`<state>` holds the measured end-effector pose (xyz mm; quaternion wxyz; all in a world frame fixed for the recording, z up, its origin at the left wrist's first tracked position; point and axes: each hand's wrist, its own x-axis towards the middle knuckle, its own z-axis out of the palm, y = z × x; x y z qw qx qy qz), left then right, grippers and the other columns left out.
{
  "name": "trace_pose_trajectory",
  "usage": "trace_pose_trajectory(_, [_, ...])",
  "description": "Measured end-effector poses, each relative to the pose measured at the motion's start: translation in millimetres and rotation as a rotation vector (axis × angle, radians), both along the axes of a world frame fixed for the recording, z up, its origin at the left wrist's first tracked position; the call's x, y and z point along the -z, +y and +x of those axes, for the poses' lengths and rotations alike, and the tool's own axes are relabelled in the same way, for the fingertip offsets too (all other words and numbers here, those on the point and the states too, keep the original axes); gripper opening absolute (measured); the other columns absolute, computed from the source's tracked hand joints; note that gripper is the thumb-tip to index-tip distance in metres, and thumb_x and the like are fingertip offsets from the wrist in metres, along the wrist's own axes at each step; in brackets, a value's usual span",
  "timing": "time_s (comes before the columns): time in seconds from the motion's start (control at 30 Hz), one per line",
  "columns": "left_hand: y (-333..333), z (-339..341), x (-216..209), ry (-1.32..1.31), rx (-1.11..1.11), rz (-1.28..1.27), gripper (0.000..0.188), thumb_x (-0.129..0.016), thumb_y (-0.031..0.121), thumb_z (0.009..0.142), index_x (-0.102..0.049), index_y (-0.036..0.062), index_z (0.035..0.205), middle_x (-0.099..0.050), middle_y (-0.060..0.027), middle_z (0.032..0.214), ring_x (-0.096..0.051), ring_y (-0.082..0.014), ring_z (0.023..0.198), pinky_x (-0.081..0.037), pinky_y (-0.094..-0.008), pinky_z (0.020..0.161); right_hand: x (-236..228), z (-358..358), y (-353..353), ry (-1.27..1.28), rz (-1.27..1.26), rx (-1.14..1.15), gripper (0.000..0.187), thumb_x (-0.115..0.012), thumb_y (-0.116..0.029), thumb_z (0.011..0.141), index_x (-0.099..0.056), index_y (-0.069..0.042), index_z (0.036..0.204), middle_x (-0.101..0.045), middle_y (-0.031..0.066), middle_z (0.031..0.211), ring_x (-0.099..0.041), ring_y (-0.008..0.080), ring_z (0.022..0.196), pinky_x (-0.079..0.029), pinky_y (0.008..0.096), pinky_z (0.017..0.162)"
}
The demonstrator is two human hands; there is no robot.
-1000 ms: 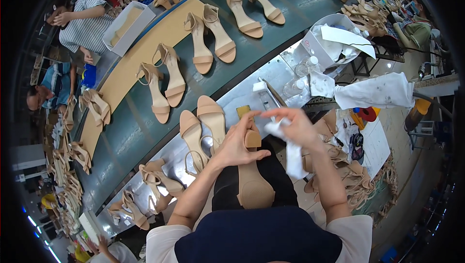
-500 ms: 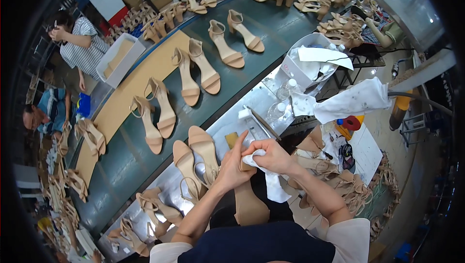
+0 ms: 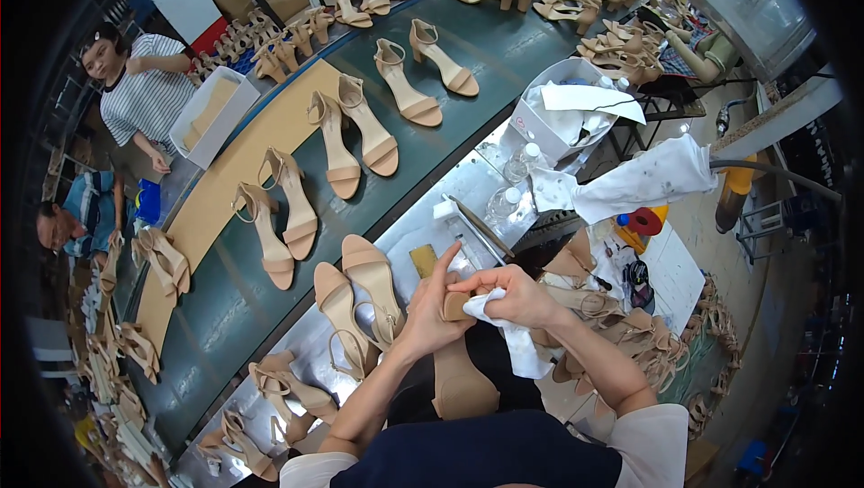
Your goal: Cleaning and inspecting high-heeled sandals on an assembly line in a shoe factory.
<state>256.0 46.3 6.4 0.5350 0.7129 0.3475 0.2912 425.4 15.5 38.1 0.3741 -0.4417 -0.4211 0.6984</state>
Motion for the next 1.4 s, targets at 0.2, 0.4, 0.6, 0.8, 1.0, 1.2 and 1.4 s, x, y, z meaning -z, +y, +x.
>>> trace_pose_trajectory(0.2, [-2.1,2.4,6.2,0.053,0.006,0.061,0.094,-0.071,0.004,0.06,-0.023,0.0084,0.14,-0.058,-0.0113,0.077,-0.058,-0.0336,0.08,-0.043,-0.0392,0.074,6.1,-7.8,0.0,-0.106,0.049,-0.037,0.032,-0.059,0.004,0.075,-0.059,0.004,0.106,-0.064,0.0036,0.09,-0.058,0.0054,0.081,-0.045,0.0191,0.071])
trace_pose_trajectory(0.4, [-4.7,-0.4,-2.8,0.079,0.004,0.026,0.093,-0.071,0.006,0.059,-0.024,0.0089,0.14,-0.058,-0.0128,0.084,-0.057,-0.035,0.087,-0.043,-0.0397,0.077,-2.0,5.7,-4.0,-0.044,-0.026,-0.079,0.028,-0.061,0.003,0.076,-0.06,0.003,0.103,-0.062,0.0002,0.082,-0.055,0.0023,0.072,-0.042,0.0161,0.061])
trace_pose_trajectory(0.6, [-5.5,-2.0,-1.3,0.094,-0.025,0.049,0.095,-0.071,0.007,0.059,-0.024,0.0112,0.141,-0.058,-0.0137,0.089,-0.057,-0.0351,0.091,-0.043,-0.0407,0.079,-1.3,0.6,-1.3,-0.087,-0.052,-0.063,0.031,-0.064,0.002,0.076,-0.06,0.002,0.107,-0.055,-0.0054,0.072,-0.046,-0.0012,0.061,-0.032,0.016,0.051])
trace_pose_trajectory(0.8, [-1.7,7.6,1.4,0.101,0.006,0.12,0.094,-0.071,0.013,0.061,-0.022,0.0107,0.141,-0.058,-0.0151,0.098,-0.054,-0.0361,0.096,-0.04,-0.042,0.087,-12.7,-1.5,0.5,-0.178,-0.06,0.005,0.025,-0.061,0.006,0.073,-0.058,0.001,0.097,-0.06,-0.0001,0.073,-0.053,0.0013,0.064,-0.038,0.0168,0.053])
trace_pose_trajectory(1.0, [-6.3,-1.0,-1.5,0.031,-0.046,0.036,0.098,-0.072,0.013,0.059,-0.021,0.0138,0.142,-0.058,-0.0117,0.089,-0.055,-0.0343,0.09,-0.042,-0.0408,0.078,-12.8,1.7,-1.3,-0.21,-0.008,-0.089,0.03,-0.062,0.008,0.074,-0.057,0.002,0.103,-0.059,-0.0016,0.073,-0.05,0.001,0.063,-0.037,0.0165,0.053])
trace_pose_trajectory(1.2, [-2.5,2.6,-1.7,0.044,-0.075,0.176,0.1,-0.073,0.012,0.057,-0.02,0.0086,0.142,-0.057,-0.0123,0.09,-0.056,-0.0329,0.086,-0.042,-0.0399,0.076,-9.6,-8.8,0.5,-0.169,0.049,0.007,0.027,-0.064,0.008,0.074,-0.056,0.003,0.1,-0.065,0.0056,0.081,-0.058,0.0043,0.068,-0.043,0.0165,0.057])
trace_pose_trajectory(1.4, [-2.1,-9.1,-16.5,0.047,-0.067,0.114,0.097,-0.074,0.014,0.058,-0.023,0.0098,0.14,-0.06,-0.0153,0.096,-0.057,-0.0359,0.094,-0.042,-0.0405,0.078,-15.7,-3.6,3.4,-0.139,-0.026,-0.033,0.028,-0.062,0.01,0.074,-0.056,0.003,0.101,-0.066,0.0072,0.083,-0.059,0.0055,0.066,-0.044,0.0173,0.055])
